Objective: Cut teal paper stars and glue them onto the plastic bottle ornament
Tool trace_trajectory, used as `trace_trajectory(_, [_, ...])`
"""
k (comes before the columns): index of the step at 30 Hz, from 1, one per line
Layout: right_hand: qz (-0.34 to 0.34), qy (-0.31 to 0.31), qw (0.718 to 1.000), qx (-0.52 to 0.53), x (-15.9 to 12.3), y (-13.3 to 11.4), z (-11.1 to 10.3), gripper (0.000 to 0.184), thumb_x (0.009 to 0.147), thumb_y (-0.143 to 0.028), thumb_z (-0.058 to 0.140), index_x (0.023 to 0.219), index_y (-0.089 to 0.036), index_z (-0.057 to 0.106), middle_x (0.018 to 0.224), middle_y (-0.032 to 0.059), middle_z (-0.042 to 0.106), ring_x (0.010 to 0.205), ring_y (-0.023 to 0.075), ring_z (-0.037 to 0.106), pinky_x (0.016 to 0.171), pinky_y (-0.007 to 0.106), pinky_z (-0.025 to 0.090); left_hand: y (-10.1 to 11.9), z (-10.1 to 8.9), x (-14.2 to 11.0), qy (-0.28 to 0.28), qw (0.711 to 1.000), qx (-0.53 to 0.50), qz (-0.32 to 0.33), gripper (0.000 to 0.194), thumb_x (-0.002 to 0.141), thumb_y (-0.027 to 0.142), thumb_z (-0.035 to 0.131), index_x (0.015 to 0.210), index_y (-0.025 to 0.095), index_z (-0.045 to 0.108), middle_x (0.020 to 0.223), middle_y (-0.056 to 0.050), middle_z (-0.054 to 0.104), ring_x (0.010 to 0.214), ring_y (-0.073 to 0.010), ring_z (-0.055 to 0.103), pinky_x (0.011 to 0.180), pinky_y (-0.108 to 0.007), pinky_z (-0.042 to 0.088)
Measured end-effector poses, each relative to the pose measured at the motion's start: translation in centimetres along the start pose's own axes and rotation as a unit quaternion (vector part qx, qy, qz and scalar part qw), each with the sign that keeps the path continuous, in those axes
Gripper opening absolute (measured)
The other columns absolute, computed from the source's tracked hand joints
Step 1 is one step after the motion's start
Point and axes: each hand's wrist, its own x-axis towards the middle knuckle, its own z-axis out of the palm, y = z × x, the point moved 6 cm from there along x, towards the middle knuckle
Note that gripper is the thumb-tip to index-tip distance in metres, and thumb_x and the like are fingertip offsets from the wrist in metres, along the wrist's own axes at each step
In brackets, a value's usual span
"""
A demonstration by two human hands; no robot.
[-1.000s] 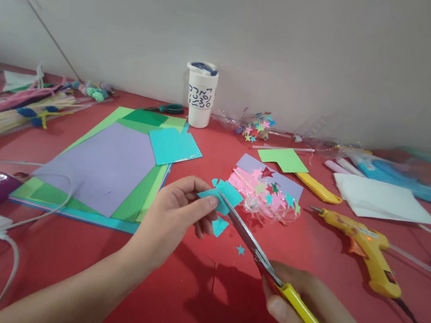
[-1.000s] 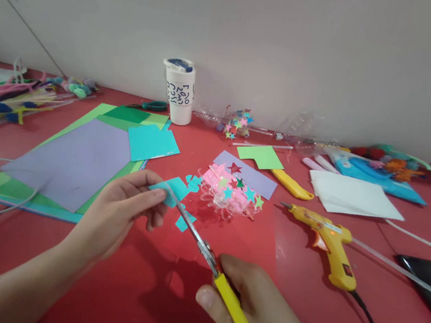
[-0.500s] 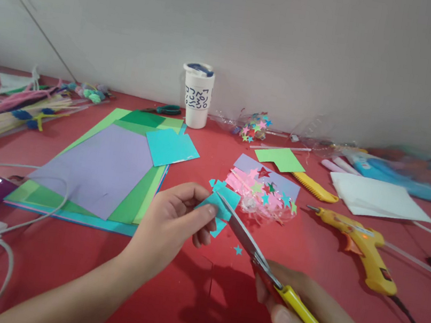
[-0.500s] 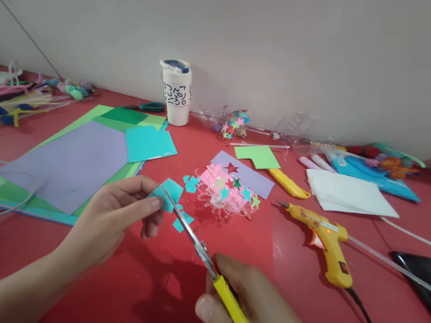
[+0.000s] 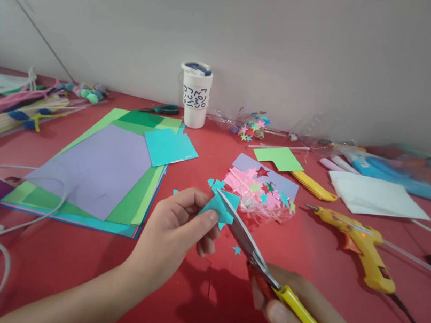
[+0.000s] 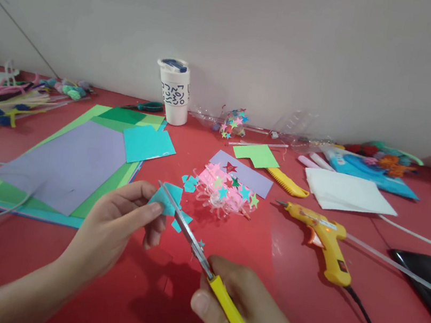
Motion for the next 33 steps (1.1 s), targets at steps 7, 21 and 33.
trace_trajectory(7, [0.018, -0.03, 0.999, 0.005, 0.0, -0.7, 0.1, 0.058, 0.079, -0.079, 0.034, 0.063, -0.023, 0.035, 0.056, -0.0057, 0.027, 0.048, 0.011, 0.025, 0.042, 0.024, 0.022, -0.4, 0.3, -0.1, -0.006, 1.0, -0.029, -0.009, 0.015, 0.079, 0.024, 0.063, 0.068, 0.017, 0.055, 0.055, 0.003, 0.06, 0.044, -0.0065, 0.054, 0.044, -0.017, 0.042])
trace_trajectory(21, [0.046, -0.04, 0.998, 0.009, 0.2, -0.9, 0.2, 0.061, 0.076, -0.082, 0.038, 0.063, -0.022, 0.035, 0.056, -0.006, 0.029, 0.049, 0.0105, 0.028, 0.045, 0.025, 0.025, -1.3, 0.7, -0.1, -0.015, 0.997, -0.07, -0.026, 0.017, 0.082, 0.024, 0.062, 0.069, 0.017, 0.053, 0.056, 0.004, 0.06, 0.043, -0.0056, 0.053, 0.044, -0.016, 0.04])
trace_trajectory(33, [0.034, -0.003, 0.999, 0.003, -0.5, -1.4, 0.0, 0.062, 0.075, -0.083, 0.036, 0.063, -0.023, 0.037, 0.055, -0.0058, 0.031, 0.048, 0.011, 0.031, 0.043, 0.025, 0.025, -0.3, 0.0, 0.2, -0.006, 0.997, -0.071, -0.014, 0.016, 0.077, 0.022, 0.064, 0.066, 0.016, 0.055, 0.053, 0.004, 0.06, 0.04, -0.0057, 0.052, 0.042, -0.016, 0.039])
